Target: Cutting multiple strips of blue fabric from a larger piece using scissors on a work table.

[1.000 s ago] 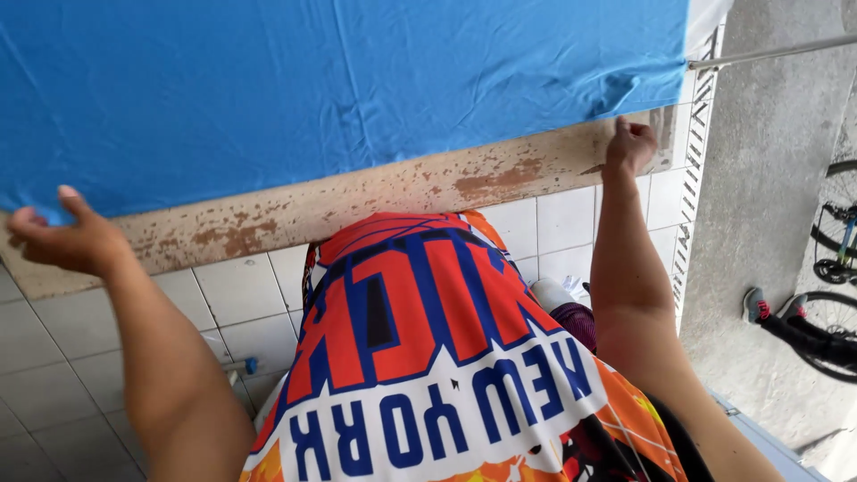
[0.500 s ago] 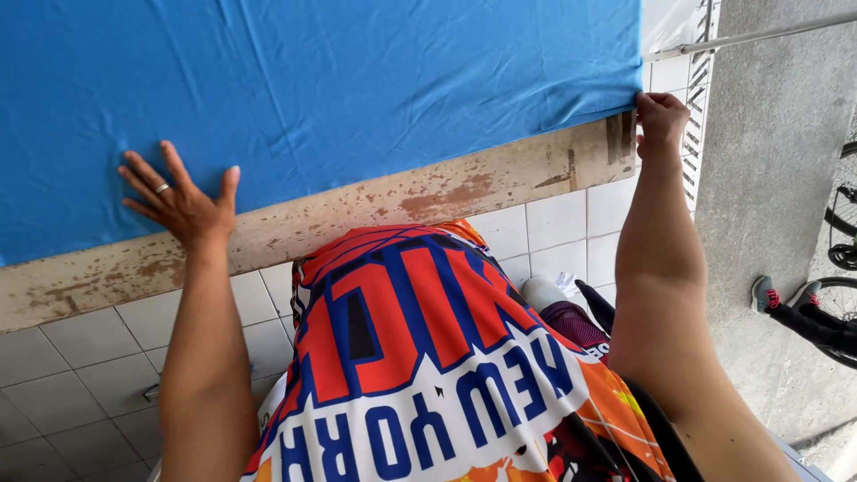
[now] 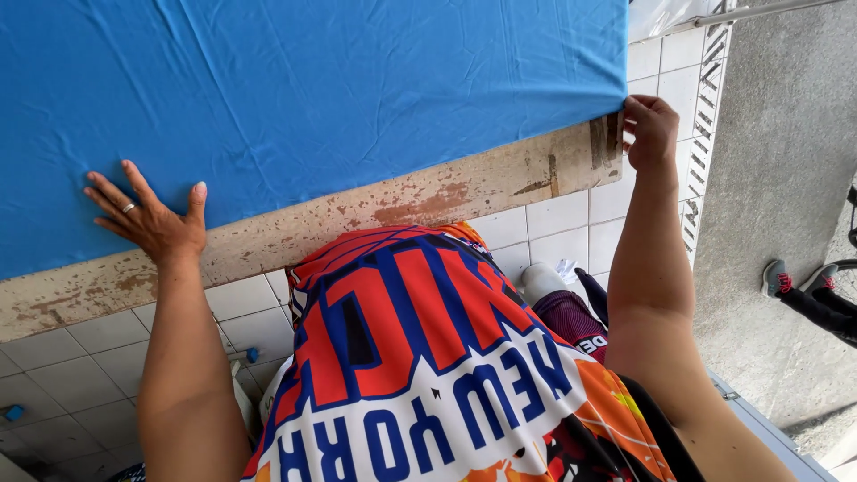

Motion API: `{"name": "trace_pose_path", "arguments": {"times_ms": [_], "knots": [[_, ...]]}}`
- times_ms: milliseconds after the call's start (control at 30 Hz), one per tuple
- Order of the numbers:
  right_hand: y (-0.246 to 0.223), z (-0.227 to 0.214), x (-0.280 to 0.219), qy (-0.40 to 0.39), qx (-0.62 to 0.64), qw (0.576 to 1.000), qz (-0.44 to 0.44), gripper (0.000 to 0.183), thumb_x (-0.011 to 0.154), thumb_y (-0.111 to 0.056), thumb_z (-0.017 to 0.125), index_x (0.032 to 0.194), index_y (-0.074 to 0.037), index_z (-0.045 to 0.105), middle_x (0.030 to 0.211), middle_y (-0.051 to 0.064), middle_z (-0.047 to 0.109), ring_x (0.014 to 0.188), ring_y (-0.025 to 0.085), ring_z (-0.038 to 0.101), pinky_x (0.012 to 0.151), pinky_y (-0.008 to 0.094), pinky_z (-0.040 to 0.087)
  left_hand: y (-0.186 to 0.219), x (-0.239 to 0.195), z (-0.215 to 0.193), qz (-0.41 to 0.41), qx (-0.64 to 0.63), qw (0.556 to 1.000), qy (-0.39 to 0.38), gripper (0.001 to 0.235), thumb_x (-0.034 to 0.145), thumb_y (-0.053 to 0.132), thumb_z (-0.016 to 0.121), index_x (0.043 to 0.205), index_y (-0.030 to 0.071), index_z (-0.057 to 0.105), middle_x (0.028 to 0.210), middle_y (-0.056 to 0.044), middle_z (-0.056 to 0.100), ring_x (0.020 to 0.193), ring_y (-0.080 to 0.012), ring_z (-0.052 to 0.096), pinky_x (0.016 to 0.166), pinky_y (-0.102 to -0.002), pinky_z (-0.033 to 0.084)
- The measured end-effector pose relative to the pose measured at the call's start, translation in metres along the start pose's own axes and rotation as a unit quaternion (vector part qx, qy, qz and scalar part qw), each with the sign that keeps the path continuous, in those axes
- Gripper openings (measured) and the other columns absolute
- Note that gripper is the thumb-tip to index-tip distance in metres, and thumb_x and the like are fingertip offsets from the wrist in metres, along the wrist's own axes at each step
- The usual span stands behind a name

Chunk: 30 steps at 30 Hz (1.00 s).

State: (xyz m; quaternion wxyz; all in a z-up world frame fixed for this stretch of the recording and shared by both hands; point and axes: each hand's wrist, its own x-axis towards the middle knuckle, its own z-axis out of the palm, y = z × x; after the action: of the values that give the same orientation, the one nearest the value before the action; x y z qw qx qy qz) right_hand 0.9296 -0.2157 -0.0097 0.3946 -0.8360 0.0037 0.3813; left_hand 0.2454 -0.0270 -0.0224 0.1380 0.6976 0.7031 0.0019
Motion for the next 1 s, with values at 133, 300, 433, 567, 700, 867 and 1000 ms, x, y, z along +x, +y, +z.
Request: {"name": "trace_pose_path", "arguments": {"times_ms": [133,300,433,567,700,867,1000], "knots": [[0.009,0.003,0.012,0.044,0.088,0.995,0.006,0.036,0.073,-0.017,0.079,0.103,-0.011,0.060,0.074,0.002,0.055,0.074,0.014,0.054,0.063,0.034,0.041,0.002,-0.001,-0.001,0.003,0.007,1.000,0.000,0.100,0.096,0.082,0.044,0.164,0.014,0.017,0.157,-0.013,-0.011,0.147,-0.0376,-0.009,0.117,-0.071,0.002],[-0.004,-0.006,-0.010,0.043,-0.025,0.999,0.001,0.028,0.079,-0.010,0.064,0.104,-0.017,0.053,0.088,0.002,0.059,0.082,0.014,0.059,0.062,0.032,0.046,0.002,-0.004,0.001,0.001,0.006,1.000,0.006,0.099,0.094,0.082,0.041,0.163,0.016,0.013,0.158,-0.014,-0.011,0.148,-0.0382,-0.009,0.118,-0.071,0.000],[-0.028,-0.001,0.032,0.085,-0.287,0.935,-0.192,0.043,0.093,-0.022,0.077,0.124,-0.013,0.049,0.088,0.002,0.058,0.080,0.015,0.058,0.074,0.034,0.049,0.006,-0.002,-0.007,0.001,-0.018,1.000,0.014,0.101,0.089,0.081,0.044,0.159,0.013,0.018,0.158,-0.021,-0.004,0.146,-0.0422,-0.007,0.114,-0.071,-0.002],[-0.106,0.107,0.052,-0.011,-0.190,0.883,-0.429,0.036,0.102,-0.011,0.064,0.131,-0.001,0.046,0.127,0.018,0.048,0.115,0.034,0.049,0.101,0.045,0.042,0.012,0.000,-0.007,-0.016,-0.012,0.999,0.030,0.100,0.090,0.081,0.045,0.160,0.015,0.018,0.158,-0.019,-0.005,0.146,-0.0423,-0.007,0.114,-0.072,-0.002],[-0.170,0.191,0.081,0.033,-0.341,0.724,-0.599,0.035,0.096,-0.015,0.068,0.128,-0.008,0.055,0.116,0.017,0.047,0.106,0.038,0.044,0.076,0.057,0.041,0.019,0.011,-0.014,-0.012,0.002,1.000,0.015,0.099,0.089,0.080,0.046,0.159,0.014,0.021,0.158,-0.019,-0.003,0.146,-0.0420,-0.004,0.113,-0.072,0.003],[-0.211,0.228,0.105,0.101,-0.361,0.733,-0.567,0.035,0.103,-0.042,0.055,0.114,-0.009,0.058,0.101,0.012,0.043,0.091,0.032,0.045,0.063,0.052,0.041,0.023,0.014,-0.014,-0.027,-0.013,1.000,0.003,0.102,0.085,0.080,0.044,0.158,0.013,0.021,0.157,-0.020,-0.003,0.145,-0.0438,-0.005,0.111,-0.073,0.001],[-0.196,0.246,0.112,0.102,-0.421,0.695,-0.573,0.044,0.099,-0.040,0.066,0.133,-0.014,0.053,0.127,0.015,0.043,0.114,0.037,0.040,0.081,0.054,0.036,0.030,0.029,-0.016,-0.023,-0.037,0.999,0.021,0.102,0.083,0.083,0.040,0.157,0.016,0.022,0.158,-0.022,-0.001,0.144,-0.0457,-0.004,0.109,-0.076,0.001]]}}
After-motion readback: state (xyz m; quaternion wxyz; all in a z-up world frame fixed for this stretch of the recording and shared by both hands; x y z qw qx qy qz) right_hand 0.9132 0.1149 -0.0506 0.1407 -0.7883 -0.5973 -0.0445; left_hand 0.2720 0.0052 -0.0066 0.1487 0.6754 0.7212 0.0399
